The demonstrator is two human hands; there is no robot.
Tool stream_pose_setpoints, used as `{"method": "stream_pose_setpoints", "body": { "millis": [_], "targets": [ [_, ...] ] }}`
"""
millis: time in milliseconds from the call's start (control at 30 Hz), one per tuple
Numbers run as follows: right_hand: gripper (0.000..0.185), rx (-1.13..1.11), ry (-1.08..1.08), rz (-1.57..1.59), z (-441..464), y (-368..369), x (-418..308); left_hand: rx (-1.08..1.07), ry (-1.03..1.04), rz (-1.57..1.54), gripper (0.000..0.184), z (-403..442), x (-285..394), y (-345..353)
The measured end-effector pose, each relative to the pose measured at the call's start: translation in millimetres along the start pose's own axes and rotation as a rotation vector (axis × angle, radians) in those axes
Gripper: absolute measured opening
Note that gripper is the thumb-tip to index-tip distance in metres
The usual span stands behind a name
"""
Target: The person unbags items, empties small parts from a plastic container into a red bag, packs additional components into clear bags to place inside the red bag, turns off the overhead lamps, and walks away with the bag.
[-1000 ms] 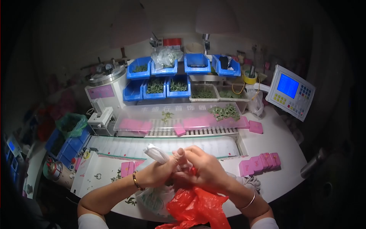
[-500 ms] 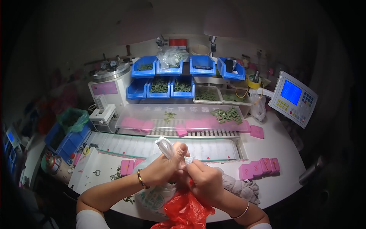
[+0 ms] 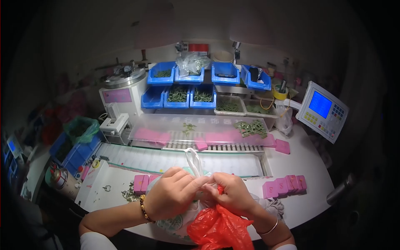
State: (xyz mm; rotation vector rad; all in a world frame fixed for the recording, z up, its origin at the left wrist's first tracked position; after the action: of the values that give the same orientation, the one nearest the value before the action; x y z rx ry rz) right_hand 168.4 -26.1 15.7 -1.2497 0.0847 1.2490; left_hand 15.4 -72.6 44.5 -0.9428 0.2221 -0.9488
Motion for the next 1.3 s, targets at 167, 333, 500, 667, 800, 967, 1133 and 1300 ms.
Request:
{"method": "stream_pose_setpoints", "body": {
  "millis": [167, 333, 500, 667, 800, 967, 1133, 1300],
  "targets": [
    [0.018, 0.037, -0.128, -0.187, -7, 6, -15, -0.016, 0.033, 0.167, 0.015, -3, 2, 4],
    [0.018, 0.068, -0.195, -0.455, -12, 9, -26, -0.142, -0.103, 0.130, 0.011, -1, 0, 1],
    [0.019, 0.102, -0.249, -0.418, -16, 11, -27, -0.239, -0.305, -0.243, 0.012, -2, -9, -2],
    [0.018, 0.132, -0.281, -0.299, -16, 5, -22, -0.231, -0.444, -0.669, 0.008, -8, -19, 2],
    [0.011, 0.029, -0.188, -0.094, -14, 5, -12, -0.117, -0.481, -0.526, 0.018, -10, -11, -3],
    [0.012, -0.124, -0.117, 0.029, -12, 7, -5, -0.109, 0.198, 0.030, 0.020, -12, 10, -7],
    [0.014, -0.185, -0.166, 0.219, -3, 3, 4, -0.038, 0.009, -0.162, 0.015, -19, 3, -15],
    [0.010, -0.018, 0.091, 0.272, -4, 3, 25, -0.010, -0.005, -0.338, 0.012, -34, 5, -13]
  ]
}}
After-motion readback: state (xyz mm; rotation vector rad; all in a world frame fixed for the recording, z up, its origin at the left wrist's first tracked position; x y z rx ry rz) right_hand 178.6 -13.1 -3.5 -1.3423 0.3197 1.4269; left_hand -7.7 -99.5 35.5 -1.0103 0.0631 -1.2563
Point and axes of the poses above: each hand's wrist, its own z-axis towards the middle knuckle, its own y-axis out of the palm, x = y × z, the point moved 4 cm from there along z, towards the middle knuckle, and after that the axes turned 4 degrees about -z, right-handed, at the moved point
